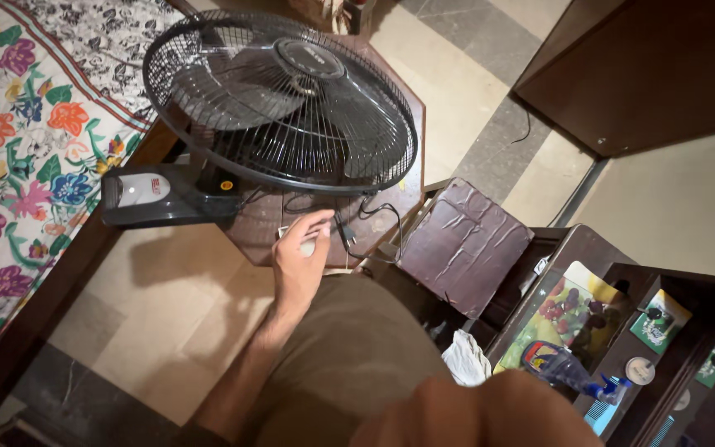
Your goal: The person disassembles a table fan by removing the front grille, then the fan blades, and finally the rear grille. They place each component on the nearby bed.
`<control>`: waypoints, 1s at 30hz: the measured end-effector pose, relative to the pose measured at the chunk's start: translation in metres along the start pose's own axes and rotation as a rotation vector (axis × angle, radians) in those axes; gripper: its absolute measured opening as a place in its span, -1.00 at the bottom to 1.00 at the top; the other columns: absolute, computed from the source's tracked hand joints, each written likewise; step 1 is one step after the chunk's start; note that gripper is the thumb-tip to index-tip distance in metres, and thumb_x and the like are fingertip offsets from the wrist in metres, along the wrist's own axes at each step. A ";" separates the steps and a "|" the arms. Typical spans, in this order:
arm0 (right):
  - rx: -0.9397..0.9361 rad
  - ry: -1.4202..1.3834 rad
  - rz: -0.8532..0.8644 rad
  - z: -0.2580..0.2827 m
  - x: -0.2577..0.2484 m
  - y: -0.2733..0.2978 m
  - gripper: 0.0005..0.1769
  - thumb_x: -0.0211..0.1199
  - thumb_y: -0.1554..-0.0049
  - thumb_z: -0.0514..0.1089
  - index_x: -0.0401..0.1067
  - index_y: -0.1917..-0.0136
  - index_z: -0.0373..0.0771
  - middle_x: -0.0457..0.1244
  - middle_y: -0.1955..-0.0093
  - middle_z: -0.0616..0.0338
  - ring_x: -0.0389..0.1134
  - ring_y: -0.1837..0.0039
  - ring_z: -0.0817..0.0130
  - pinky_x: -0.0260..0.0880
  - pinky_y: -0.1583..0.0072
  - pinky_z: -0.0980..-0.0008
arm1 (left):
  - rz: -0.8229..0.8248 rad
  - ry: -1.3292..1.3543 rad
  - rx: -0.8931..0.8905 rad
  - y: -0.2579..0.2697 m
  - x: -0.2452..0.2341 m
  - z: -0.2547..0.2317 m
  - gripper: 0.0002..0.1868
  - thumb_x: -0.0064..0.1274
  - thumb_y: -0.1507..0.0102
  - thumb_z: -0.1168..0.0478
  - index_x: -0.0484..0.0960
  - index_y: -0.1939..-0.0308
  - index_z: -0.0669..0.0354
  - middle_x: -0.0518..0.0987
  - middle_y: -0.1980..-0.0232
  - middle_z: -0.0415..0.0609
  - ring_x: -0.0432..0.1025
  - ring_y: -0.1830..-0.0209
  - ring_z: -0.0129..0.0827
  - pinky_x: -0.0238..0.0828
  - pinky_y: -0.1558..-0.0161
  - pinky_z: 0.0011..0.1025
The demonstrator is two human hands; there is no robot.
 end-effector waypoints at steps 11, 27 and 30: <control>0.519 0.902 -0.261 0.052 -0.011 -0.056 -0.62 0.09 -0.33 0.05 0.45 0.08 -0.31 0.15 0.36 0.17 0.10 0.26 0.38 0.10 0.13 0.33 | 0.070 0.044 0.024 -0.007 0.004 -0.050 -0.76 0.03 -0.34 0.38 0.64 -0.08 0.31 0.75 0.08 0.01 0.63 0.11 -0.44 0.57 0.03 -0.48; 0.447 1.240 -0.961 0.062 -0.202 0.010 -0.43 -0.07 -0.36 0.17 0.50 -0.31 -0.27 0.31 0.15 0.28 0.30 0.13 0.55 0.38 0.05 0.48 | 0.205 -0.243 0.278 -0.024 -0.027 -0.067 -0.79 0.27 -0.22 0.25 0.73 0.07 0.15 0.69 0.21 -0.05 0.57 0.25 -0.23 0.47 0.25 -0.36; 0.381 1.311 -1.037 0.058 -0.211 0.014 -0.53 0.13 -0.30 0.12 0.53 -0.21 -0.30 0.34 0.17 0.30 0.32 0.18 0.59 0.39 0.10 0.54 | 0.173 -0.408 0.523 -0.031 -0.041 -0.073 -0.78 0.31 -0.17 0.26 0.73 0.10 0.11 0.68 0.20 -0.14 0.49 0.21 -0.22 0.40 0.12 -0.31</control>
Point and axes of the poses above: each hand's wrist, its own y-axis away from the middle knuckle, its own x-axis out of the palm, z = x × y, the point moved 1 cm from there along -y, towards the middle knuckle
